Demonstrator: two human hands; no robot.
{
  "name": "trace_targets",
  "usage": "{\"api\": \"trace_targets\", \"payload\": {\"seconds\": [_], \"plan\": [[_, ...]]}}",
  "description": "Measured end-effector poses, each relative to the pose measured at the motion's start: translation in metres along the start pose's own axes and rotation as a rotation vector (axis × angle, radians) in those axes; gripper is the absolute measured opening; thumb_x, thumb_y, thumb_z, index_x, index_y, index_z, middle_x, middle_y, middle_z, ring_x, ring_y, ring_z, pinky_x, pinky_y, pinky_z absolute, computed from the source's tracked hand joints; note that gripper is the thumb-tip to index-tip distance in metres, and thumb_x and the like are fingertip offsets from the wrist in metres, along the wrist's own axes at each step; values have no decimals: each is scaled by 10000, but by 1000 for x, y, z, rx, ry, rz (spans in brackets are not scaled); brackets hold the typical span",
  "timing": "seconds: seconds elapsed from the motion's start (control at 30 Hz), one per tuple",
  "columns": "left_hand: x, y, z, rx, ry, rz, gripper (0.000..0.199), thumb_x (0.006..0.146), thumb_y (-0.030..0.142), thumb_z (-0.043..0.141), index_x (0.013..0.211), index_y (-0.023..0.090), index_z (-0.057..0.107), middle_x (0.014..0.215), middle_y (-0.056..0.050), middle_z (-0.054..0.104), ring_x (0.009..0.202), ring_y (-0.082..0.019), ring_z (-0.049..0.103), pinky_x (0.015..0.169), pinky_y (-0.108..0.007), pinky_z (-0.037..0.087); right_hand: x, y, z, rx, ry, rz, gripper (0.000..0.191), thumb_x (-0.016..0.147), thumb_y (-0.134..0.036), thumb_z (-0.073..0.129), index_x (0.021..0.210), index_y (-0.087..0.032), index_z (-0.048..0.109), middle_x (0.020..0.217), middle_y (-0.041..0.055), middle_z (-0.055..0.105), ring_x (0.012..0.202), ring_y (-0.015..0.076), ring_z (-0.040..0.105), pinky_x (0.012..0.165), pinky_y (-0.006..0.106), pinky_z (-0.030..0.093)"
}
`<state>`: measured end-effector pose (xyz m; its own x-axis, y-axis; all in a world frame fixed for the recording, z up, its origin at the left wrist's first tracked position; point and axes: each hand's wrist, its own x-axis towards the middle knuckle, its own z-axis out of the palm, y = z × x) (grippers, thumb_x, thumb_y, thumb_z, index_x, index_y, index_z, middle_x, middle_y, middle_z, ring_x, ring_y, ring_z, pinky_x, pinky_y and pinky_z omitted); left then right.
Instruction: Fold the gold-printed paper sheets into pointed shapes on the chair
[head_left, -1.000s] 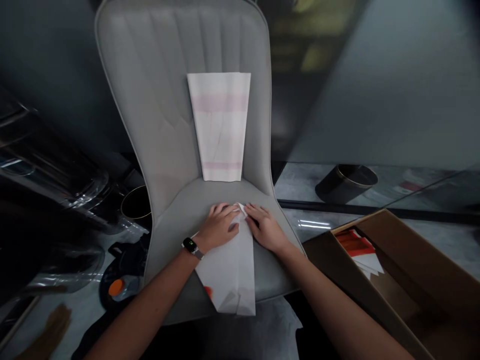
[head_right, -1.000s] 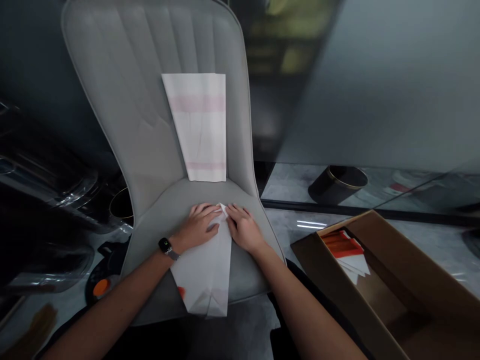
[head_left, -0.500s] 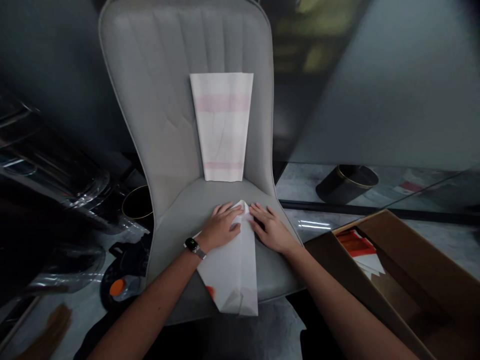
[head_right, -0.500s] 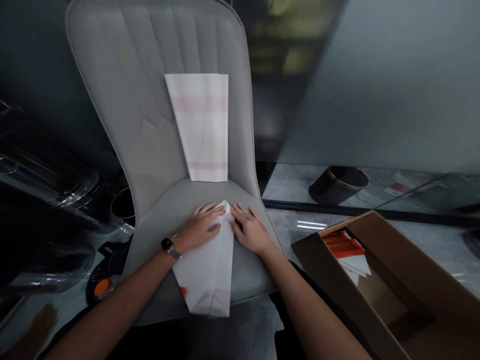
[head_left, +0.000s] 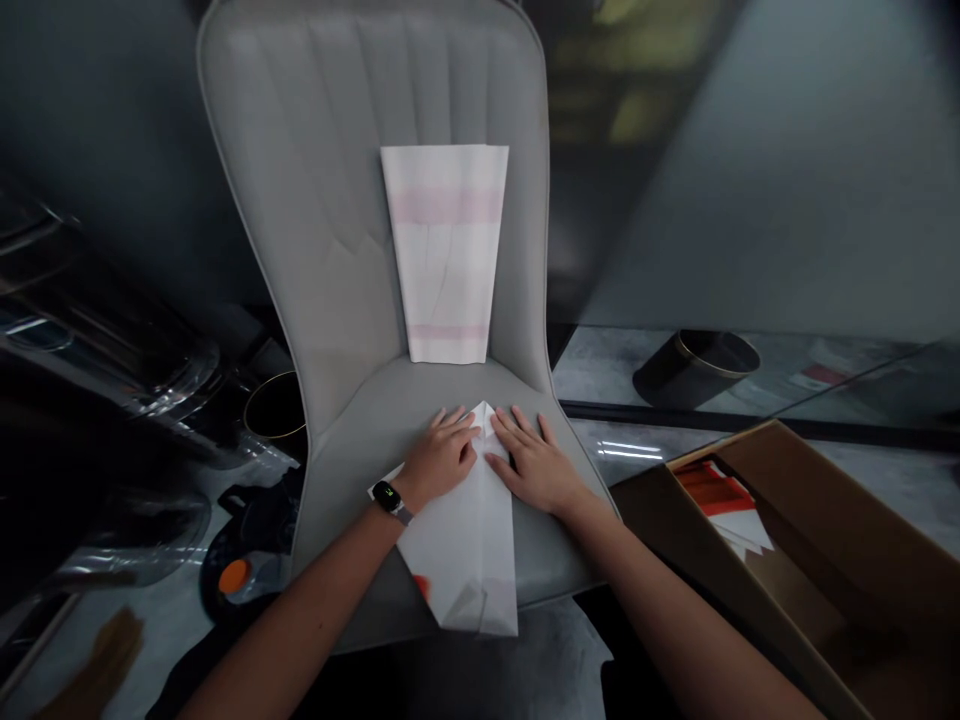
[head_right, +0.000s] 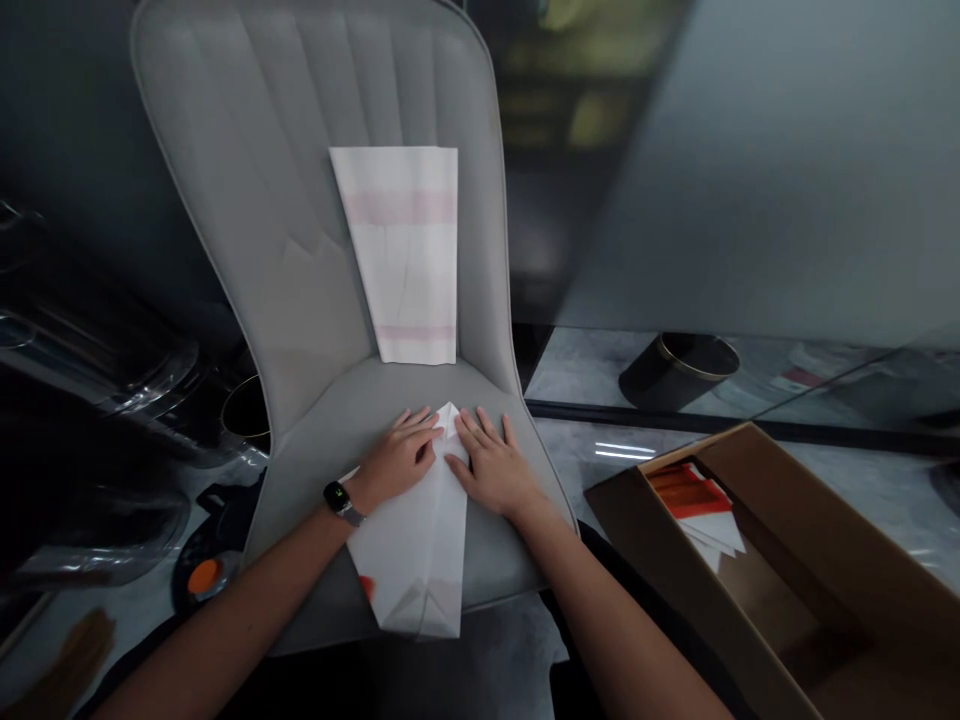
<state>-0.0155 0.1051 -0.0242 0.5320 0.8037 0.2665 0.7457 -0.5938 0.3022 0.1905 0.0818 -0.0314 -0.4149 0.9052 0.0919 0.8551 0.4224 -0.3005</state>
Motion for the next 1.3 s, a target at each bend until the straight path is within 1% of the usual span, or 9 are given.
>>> {"api": "trace_targets", "payload": {"seconds": [0.23,0.37,0.53,0.73,0.83,0.93,1.03,1.17,1.3], "plan": [[-2,-1,-6,21,-43,53,475,944,96,495,1384,229,610,1481,-81,584,1437,-252,466,1224,-525,340,0,-5,-7,53,-20,41,626,1041,-485,404,1596,-201,357,1656,98,329,1556,335,227,1234,655,173],[-1,1,-12,53,-112,35,439,942,97,498,1319,231,677,1476,-94,581,1424,-270,473,1226,-537,328,-2,9,-14,105,50,73,609,1019,-483,469,1571,-233,409,1646,106,358,1545,339,262,1220,658,215],[0,4,-14,43,-90,19,444,930,86,490,1300,236,683,1471,-84,576,1406,-256,484,1224,-524,332,-8,18,-18,73,71,50,530,1009,-506,490,1460,-237,560,1592,130,454,1508,338,352,1202,641,266],[1,4,-15,-1,-52,35,416,919,73,487,1281,196,650,1432,-104,596,1381,-260,492,1215,-494,343,-8,12,-15,53,79,60,584,1001,-527,512,1509,-239,499,1589,134,459,1486,339,389,1197,620,284],[1,2,-14,-74,-11,-12,441,914,70,473,1331,170,577,1374,-111,622,1336,-244,519,1174,-454,393,-7,13,-13,60,71,61,576,995,-528,531,1485,-225,528,1594,131,453,1499,345,365,1207,613,266],[6,1,-16,-85,-18,-47,389,920,85,456,1264,198,599,1317,-88,631,1261,-231,551,1121,-427,428,-5,15,-8,133,89,101,577,982,-511,555,1474,-211,532,1566,125,494,1487,331,390,1209,604,269],[18,0,-24,29,-114,18,357,925,124,471,1224,228,635,1254,-86,619,1188,-259,550,1050,-445,445,-3,17,-1,206,155,147,513,982,-476,551,1426,-221,577,1505,112,567,1456,313,440,1206,590,278],[38,-8,-39,201,-253,214,276,907,170,516,1125,226,676,1140,-105,600,1072,-284,539,946,-437,443,-1,16,7,191,225,141,433,1000,-426,518,1357,-213,639,1488,111,584,1445,310,453,1205,593,264],[48,-19,-45,201,-275,355,227,917,198,522,1072,242,683,1121,-101,591,1042,-280,539,918,-420,416,-1,14,8,166,238,119,429,1013,-416,497,1378,-236,634,1492,99,581,1442,314,456,1190,600,283]]}}
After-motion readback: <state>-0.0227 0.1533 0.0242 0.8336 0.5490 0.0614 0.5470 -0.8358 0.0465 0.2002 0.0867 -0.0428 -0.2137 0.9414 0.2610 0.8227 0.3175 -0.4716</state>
